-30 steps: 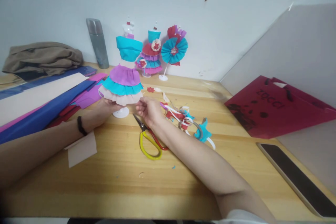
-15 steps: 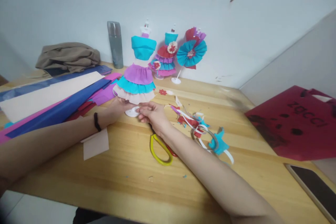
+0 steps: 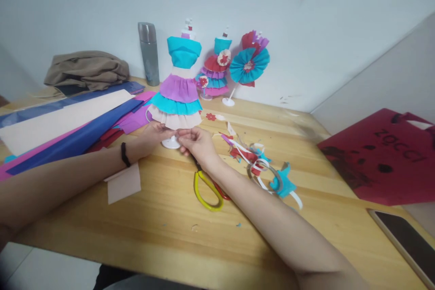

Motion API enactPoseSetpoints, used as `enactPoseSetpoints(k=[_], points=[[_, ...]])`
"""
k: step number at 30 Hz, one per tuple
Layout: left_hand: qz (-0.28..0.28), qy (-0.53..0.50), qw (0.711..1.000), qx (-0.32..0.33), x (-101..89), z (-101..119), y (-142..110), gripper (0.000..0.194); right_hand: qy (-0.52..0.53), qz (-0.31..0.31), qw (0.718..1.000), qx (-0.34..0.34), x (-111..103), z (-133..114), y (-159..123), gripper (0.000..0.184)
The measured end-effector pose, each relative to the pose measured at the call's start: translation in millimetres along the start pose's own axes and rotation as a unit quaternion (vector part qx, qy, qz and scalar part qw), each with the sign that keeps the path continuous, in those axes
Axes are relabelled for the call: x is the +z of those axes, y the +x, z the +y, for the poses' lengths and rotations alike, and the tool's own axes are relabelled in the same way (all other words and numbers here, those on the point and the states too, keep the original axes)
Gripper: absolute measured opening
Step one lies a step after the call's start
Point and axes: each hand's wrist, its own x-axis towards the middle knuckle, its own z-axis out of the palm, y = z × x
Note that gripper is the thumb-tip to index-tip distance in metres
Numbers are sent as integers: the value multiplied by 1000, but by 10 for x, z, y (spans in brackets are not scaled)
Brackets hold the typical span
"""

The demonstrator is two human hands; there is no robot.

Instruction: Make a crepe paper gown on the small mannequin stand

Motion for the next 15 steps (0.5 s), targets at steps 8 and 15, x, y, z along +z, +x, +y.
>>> enactPoseSetpoints(k=[8, 15], points=[[40, 37, 996, 68, 48, -21, 47, 32, -39, 42, 994, -92, 10, 129, 99, 23], [29, 43, 997, 64, 80, 25, 54, 44, 0, 18, 996, -90, 18, 140, 132, 38]])
